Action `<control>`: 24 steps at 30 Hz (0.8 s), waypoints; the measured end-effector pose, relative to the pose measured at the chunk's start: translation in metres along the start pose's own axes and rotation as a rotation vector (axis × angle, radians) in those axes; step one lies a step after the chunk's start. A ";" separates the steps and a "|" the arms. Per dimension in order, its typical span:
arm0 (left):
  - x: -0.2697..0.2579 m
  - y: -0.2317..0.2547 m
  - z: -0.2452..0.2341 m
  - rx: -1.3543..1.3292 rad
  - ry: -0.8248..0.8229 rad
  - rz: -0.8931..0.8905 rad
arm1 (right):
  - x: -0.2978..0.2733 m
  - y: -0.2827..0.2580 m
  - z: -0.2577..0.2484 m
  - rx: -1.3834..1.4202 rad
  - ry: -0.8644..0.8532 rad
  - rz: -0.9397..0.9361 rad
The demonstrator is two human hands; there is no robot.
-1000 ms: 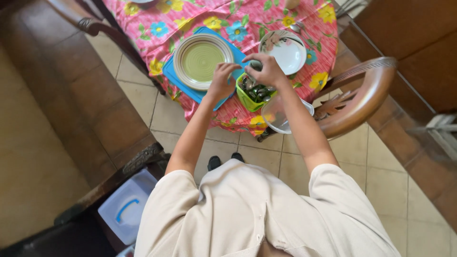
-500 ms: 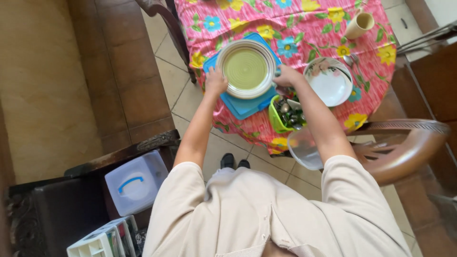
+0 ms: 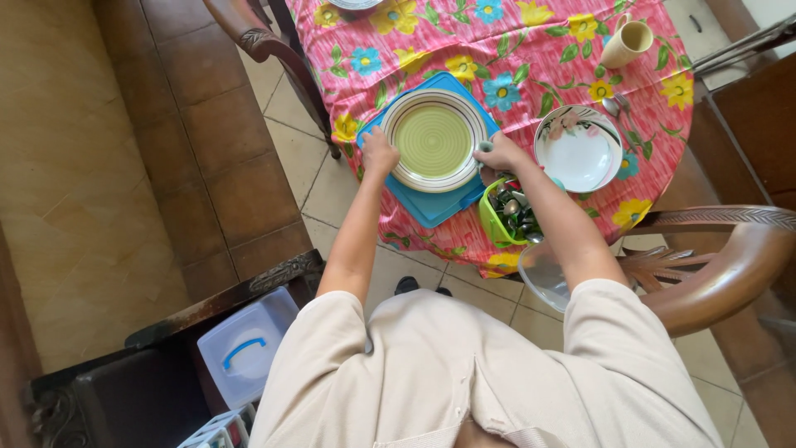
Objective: The person wipes several plates and cutlery with a cloth on a dining table. They handle each item one at a time, wiping the surfaces and edges, then place the cleaned items into a blue container or onto a stack.
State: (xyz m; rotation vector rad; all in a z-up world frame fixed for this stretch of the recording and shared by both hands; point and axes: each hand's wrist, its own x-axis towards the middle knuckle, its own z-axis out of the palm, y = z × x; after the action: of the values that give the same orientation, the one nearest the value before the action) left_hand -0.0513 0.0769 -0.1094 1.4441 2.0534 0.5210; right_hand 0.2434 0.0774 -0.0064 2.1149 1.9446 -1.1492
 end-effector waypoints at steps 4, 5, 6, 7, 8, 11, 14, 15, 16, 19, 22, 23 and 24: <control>0.003 0.005 0.000 -0.005 0.003 -0.041 | -0.018 -0.014 -0.008 0.021 0.001 0.010; 0.002 0.007 -0.001 -0.013 0.011 -0.071 | -0.019 -0.014 -0.008 0.025 -0.006 0.007; -0.002 0.007 -0.002 -0.018 0.018 -0.106 | -0.020 -0.013 -0.007 0.030 -0.019 0.003; -0.001 0.009 -0.006 -0.018 0.019 -0.107 | -0.018 -0.014 -0.007 0.030 -0.019 0.003; -0.002 0.010 -0.009 -0.096 0.037 -0.138 | -0.017 -0.013 -0.006 0.054 -0.006 0.001; 0.017 0.007 0.001 -0.262 0.122 -0.178 | -0.005 -0.006 -0.004 0.120 0.013 0.013; 0.017 0.026 -0.010 -0.431 0.256 -0.213 | 0.016 0.010 -0.002 0.202 0.036 0.025; 0.016 0.042 -0.015 -0.519 0.314 -0.221 | 0.027 0.018 -0.005 0.245 0.073 0.033; 0.007 0.063 -0.025 -0.530 0.328 -0.215 | 0.026 0.018 -0.018 0.238 0.082 0.018; -0.007 0.103 -0.031 -1.105 0.416 -0.106 | 0.017 0.026 -0.055 0.433 0.019 -0.081; -0.016 0.127 -0.012 -1.495 0.136 -0.024 | -0.006 0.043 -0.094 0.585 0.051 -0.184; -0.043 0.154 -0.020 -1.541 0.064 -0.102 | -0.019 0.050 -0.106 0.555 0.085 -0.220; -0.071 0.180 -0.027 -1.581 -0.014 -0.181 | -0.033 0.057 -0.118 0.528 0.119 -0.252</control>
State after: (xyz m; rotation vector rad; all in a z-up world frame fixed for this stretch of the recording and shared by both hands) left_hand 0.0784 0.0718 0.0371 0.2651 1.0216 1.5152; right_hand 0.3514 0.0960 0.0720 2.2486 2.2011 -1.7948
